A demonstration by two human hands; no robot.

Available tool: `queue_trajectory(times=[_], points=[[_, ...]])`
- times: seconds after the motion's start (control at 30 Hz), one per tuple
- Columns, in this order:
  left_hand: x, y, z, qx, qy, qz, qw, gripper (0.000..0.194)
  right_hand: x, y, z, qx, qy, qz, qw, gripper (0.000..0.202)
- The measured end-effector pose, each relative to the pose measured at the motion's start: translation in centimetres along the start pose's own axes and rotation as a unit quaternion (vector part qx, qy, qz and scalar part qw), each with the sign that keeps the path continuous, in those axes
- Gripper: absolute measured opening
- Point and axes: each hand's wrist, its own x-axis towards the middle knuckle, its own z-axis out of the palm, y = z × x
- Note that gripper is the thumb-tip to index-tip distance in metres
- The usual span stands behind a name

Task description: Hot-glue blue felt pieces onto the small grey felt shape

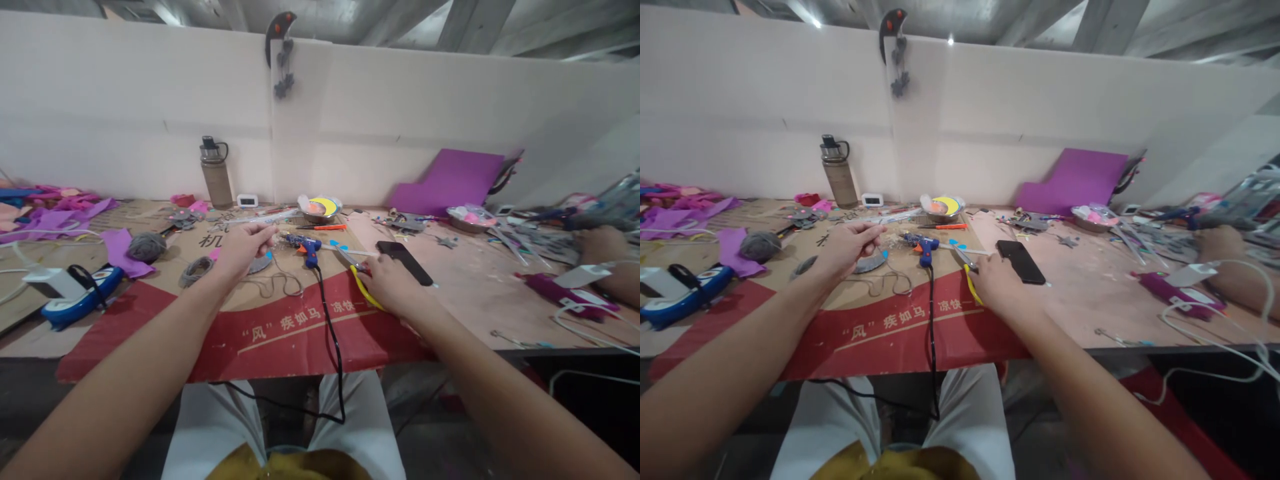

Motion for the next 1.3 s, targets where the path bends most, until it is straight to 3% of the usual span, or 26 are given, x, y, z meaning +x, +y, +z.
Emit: queue_trajectory(times=[0.03,0.1,0.23,0.4,0.53,0.7,0.77,0.97,1.3], points=[[0.0,0.1,0.0,0.004,0.003,0.0,1.0,0.022,-0.6,0.2,0.3,-0.042,-0.021,-0.033,0.998,0.028],[-0.1,0.3,0.1,0.006,0.009,0.0,1.0,0.022,-1.4,0.6,0.7,-0.077,-0.053,-0.014,0.996,0.03],[-0.1,0.8,0.0,0.003,0.013,-0.007,1.0,0.022,-1.7,1.0,0.8,-0.025,-0.078,0.034,0.996,0.031],[-0.1,0.7,-0.1,0.019,0.012,0.007,1.0,0.023,-2.2,1.6,0.4,0.152,0.005,0.101,0.983,0.049],[-0.1,0.5,0.0,0.05,0.019,0.031,0.998,0.026,-2.2,0.7,-0.6,0.301,0.097,0.02,0.949,0.064],[-0.6,0.8,0.3,0.01,-0.008,0.027,1.0,0.027,-0.7,-3.1,-1.8,0.396,0.124,-0.109,0.903,0.059],[-0.7,0.9,0.4,-0.001,-0.021,0.021,1.0,0.027,-0.2,-4.5,-1.9,0.413,0.115,-0.126,0.895,0.05],[-0.8,1.0,0.5,0.026,-0.043,0.023,0.998,0.024,0.4,-6.2,-1.5,0.389,0.078,-0.105,0.912,0.043],[-1.1,0.6,0.5,0.2,-0.037,0.079,0.976,0.019,0.4,-6.3,-1.4,0.325,0.087,-0.125,0.933,0.023]])
